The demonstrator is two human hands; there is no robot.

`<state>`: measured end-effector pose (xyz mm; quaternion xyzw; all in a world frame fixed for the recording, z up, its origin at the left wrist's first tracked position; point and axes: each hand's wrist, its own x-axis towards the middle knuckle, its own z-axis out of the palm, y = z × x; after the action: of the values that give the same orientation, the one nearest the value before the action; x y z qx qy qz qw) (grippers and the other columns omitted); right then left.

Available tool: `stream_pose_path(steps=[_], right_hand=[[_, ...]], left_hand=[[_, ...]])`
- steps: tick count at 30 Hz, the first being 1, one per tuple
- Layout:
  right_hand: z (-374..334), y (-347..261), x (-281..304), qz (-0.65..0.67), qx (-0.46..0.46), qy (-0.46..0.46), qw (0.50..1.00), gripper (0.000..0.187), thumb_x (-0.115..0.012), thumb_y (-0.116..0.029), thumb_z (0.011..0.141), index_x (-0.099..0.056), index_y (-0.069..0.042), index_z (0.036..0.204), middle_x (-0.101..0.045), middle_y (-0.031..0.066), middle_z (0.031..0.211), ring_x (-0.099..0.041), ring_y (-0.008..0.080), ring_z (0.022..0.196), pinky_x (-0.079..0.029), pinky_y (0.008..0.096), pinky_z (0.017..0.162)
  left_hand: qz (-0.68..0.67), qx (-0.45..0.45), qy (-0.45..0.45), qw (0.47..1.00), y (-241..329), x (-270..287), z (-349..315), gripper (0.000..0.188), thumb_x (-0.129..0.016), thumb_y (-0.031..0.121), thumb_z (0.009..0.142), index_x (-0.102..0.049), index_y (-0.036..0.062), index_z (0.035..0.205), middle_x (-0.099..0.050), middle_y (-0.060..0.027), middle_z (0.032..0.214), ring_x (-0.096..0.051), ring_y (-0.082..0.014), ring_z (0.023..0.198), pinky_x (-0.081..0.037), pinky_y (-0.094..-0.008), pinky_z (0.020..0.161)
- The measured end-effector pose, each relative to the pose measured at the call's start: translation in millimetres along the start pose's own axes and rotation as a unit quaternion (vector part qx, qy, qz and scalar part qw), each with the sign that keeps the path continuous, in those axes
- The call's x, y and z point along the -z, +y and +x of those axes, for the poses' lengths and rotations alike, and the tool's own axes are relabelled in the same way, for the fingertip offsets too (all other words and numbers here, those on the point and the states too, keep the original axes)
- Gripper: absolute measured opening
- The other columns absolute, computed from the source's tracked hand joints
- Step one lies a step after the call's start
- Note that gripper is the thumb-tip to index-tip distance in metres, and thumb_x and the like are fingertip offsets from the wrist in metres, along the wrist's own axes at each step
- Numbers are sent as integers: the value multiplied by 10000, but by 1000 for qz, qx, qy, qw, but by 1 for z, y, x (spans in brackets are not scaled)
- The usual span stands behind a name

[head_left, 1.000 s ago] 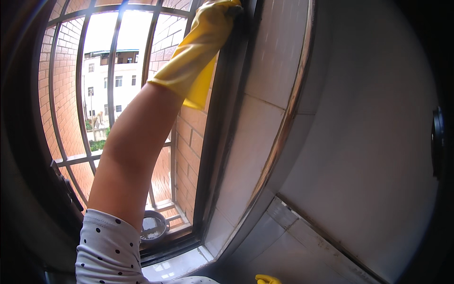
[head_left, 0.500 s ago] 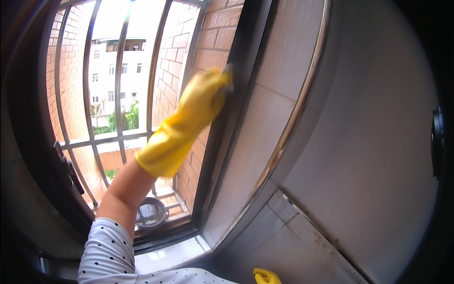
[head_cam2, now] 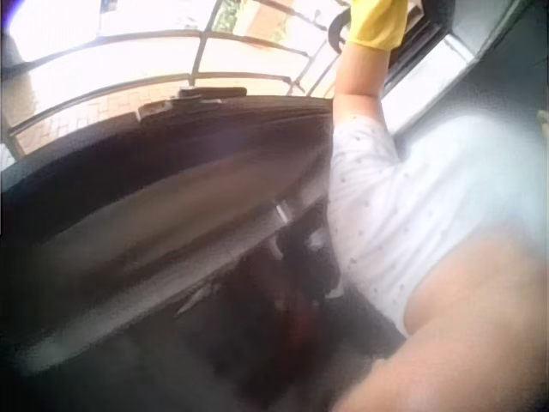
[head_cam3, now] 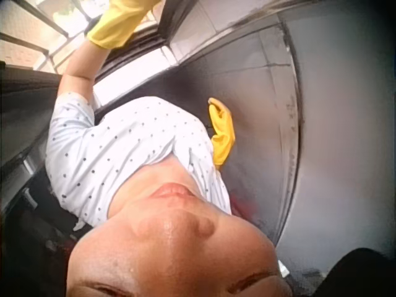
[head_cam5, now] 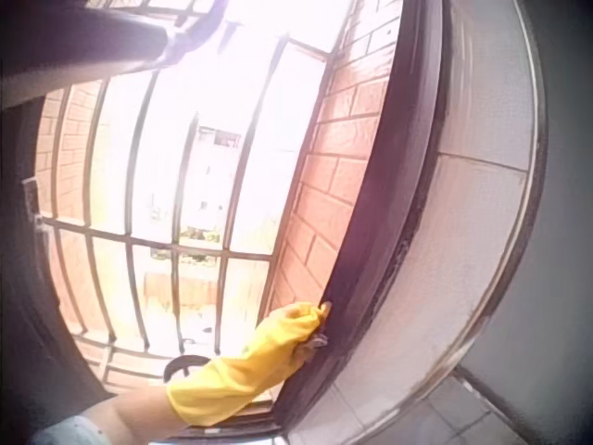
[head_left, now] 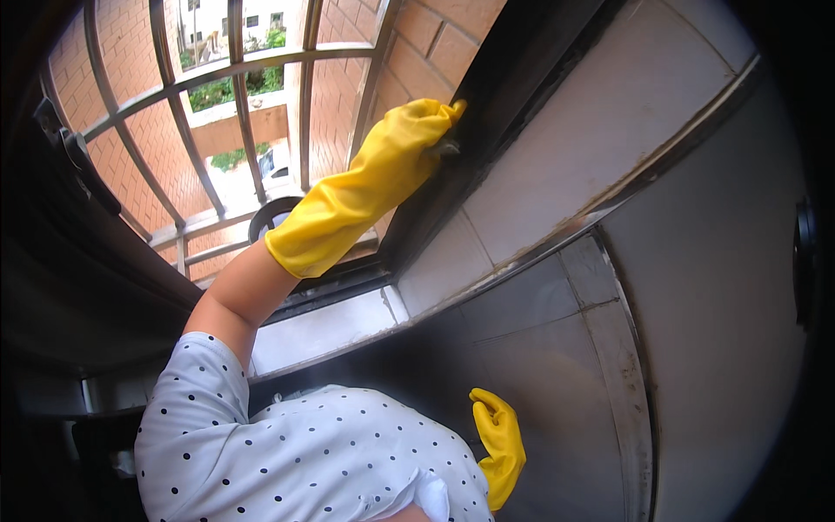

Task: The person, wearing yellow gloves, cleans a window sill and frame using a cloth and a small pot of water. They wipe the sill and frame repeatedly, dipping the cloth into the pot as needed, then walk into the living room carrying the pot.

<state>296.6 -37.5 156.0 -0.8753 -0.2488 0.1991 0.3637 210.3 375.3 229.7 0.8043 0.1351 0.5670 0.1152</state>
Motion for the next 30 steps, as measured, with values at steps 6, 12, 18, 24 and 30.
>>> stream_pose_path(steps=[6, 12, 18, 24, 30], right_hand=[[12, 4, -8, -31, -24, -54, 998, 212, -696, -203, 996, -763, -119, 1178, -723, 60, 1218, -673, 210, 1151, -500, 318, 1016], [24, -2, -11, -36, -18, -118, 992, 236, -683, -206, 1003, -744, -123, 1215, -700, 73, 1261, -660, 225, 1173, -498, 334, 1019], [31, 11, -13, -27, -43, -134, 990, 253, -660, -213, 1019, -728, -127, 1247, -683, 76, 1302, -632, 228, 1221, -475, 348, 1049], [47, 22, -19, -39, -45, -174, 983, 268, -658, -223, 1020, -721, -128, 1262, -665, 74, 1332, -631, 235, 1213, -481, 353, 1031], [36, -8, -24, -51, -39, -151, 986, 281, -659, -222, 1016, -717, -133, 1276, -671, 73, 1318, -628, 234, 1209, -476, 346, 1025]], left_hand=[[-84, 145, -40, 985, -38, -43, -131, 477, -745, -134, 775, -653, 47, 1208, -656, -139, 1145, -636, -345, 1076, -511, -329, 972], [-408, 655, -4, 636, -91, -78, -255, 406, -741, -108, 807, -691, 50, 1178, -688, -133, 1070, -639, -318, 1077, -495, -306, 1002], [-49, 387, -69, 918, -10, -24, -229, 441, -748, -61, 816, -675, 60, 1233, -692, -140, 1120, -678, -326, 1060, -539, -341, 921], [9, 447, -75, 891, -2, 10, -286, 491, -685, -130, 800, -667, 67, 1250, -681, -140, 1190, -663, -305, 1127, -514, -355, 999], [-148, 387, -115, 903, -38, -49, -270, 583, -668, -122, 792, -645, 72, 1341, -595, -185, 1415, -561, -378, 1286, -425, -420, 1123]])
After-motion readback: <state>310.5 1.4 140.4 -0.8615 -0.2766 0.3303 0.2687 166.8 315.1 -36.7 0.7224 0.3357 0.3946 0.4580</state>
